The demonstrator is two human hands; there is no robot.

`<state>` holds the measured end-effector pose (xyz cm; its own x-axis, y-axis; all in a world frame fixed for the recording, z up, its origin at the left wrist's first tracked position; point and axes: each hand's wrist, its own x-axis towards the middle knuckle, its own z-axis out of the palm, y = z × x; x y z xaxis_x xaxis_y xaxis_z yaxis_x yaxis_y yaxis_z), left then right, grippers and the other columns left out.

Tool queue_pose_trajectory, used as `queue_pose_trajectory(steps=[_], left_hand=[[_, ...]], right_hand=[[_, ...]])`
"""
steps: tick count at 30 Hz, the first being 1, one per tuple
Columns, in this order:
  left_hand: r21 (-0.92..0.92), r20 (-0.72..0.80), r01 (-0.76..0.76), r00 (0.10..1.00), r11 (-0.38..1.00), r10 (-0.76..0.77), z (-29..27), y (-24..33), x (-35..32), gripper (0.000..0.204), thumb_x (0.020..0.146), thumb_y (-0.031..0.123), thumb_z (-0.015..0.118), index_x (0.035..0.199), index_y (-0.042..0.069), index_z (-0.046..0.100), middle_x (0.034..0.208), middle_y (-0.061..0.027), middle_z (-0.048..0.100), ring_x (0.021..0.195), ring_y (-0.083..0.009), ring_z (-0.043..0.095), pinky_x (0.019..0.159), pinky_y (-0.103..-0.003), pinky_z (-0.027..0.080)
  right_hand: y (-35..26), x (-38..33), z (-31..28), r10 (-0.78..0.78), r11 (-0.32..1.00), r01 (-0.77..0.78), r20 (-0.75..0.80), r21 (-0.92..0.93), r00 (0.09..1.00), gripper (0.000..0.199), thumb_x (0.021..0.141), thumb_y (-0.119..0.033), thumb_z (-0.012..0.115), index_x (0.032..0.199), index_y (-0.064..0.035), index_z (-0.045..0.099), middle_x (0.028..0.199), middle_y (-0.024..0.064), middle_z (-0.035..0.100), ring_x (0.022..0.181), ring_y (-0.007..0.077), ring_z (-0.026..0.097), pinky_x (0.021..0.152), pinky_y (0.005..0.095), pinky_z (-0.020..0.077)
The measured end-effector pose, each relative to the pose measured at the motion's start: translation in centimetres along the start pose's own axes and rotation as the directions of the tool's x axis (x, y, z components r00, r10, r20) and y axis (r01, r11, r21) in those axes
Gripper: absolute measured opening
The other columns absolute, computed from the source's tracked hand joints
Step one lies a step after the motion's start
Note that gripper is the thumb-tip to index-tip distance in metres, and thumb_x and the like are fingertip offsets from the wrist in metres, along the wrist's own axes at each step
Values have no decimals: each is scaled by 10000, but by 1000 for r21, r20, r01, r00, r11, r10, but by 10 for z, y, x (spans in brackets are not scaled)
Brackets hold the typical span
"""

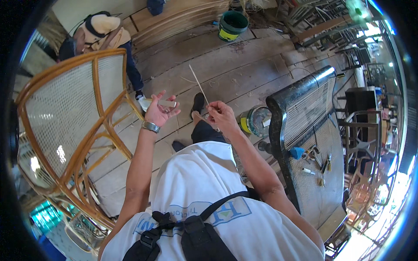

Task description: Weave and prepare rattan strips for a furniture frame in a workshop.

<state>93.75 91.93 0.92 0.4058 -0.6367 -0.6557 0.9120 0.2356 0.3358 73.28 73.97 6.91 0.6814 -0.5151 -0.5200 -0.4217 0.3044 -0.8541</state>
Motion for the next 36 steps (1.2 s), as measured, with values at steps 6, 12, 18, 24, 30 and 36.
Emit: queue_pose_trajectory(steps=[6, 12, 18, 24, 30, 36], left_hand=[[49, 195, -5, 981, 999, -4, 47, 26, 62, 378, 984, 201, 527, 1349, 210, 429, 1080, -153, 615, 1036, -389, 634, 860, -473, 567], [190, 208, -43, 978, 981, 3, 124, 77, 159, 229, 905, 58, 632, 1120, 93, 560, 1006, -129, 645, 987, -333, 662, 830, -363, 594], [274, 246, -60, 969, 960, -10, 217, 102, 253, 130, 893, 164, 674, 980, 89, 613, 1124, -93, 652, 1060, -307, 620, 821, -501, 546], [425, 292, -23, 950, 905, -113, 280, 100, 325, 100, 924, 160, 630, 955, 66, 620, 1107, -130, 665, 953, -291, 676, 827, -426, 566], [731, 357, -203, 927, 652, -111, 330, 87, 394, 110, 952, 102, 570, 976, -5, 581, 1007, -159, 684, 813, -223, 700, 687, -320, 587], [832, 512, -412, 828, 371, -227, 343, 103, 444, 86, 935, 97, 579, 905, 17, 571, 846, -101, 707, 744, -196, 696, 623, -298, 559]], right_hand=[[-18, 80, -19, 0, 983, 3, -20, 186, 1000, 146, 943, -136, 608, 1019, -12, 609, 787, 5, 567, 658, 80, 547, 567, 235, 473], [-58, 176, -37, -12, 961, 9, 10, 276, 1000, 146, 949, -141, 602, 1021, -14, 605, 772, 3, 562, 642, 84, 535, 555, 238, 441], [-108, 250, -60, -63, 966, 63, -11, 250, 998, 117, 940, -105, 599, 1001, -5, 610, 747, -5, 543, 619, 73, 496, 541, 221, 421], [-136, 297, -84, -44, 958, 65, -83, 278, 996, 132, 941, -117, 600, 1010, -5, 610, 752, -1, 544, 602, 79, 490, 529, 230, 409], [-136, 318, -103, 45, 975, 1, -206, 220, 977, 207, 963, -214, 583, 1000, -12, 609, 694, -21, 522, 586, 70, 479, 514, 222, 386], [-148, 360, -75, 105, 943, 24, -368, 331, 924, 207, 970, -263, 584, 975, -59, 615, 638, -63, 441, 540, 41, 383, 485, 213, 307]])
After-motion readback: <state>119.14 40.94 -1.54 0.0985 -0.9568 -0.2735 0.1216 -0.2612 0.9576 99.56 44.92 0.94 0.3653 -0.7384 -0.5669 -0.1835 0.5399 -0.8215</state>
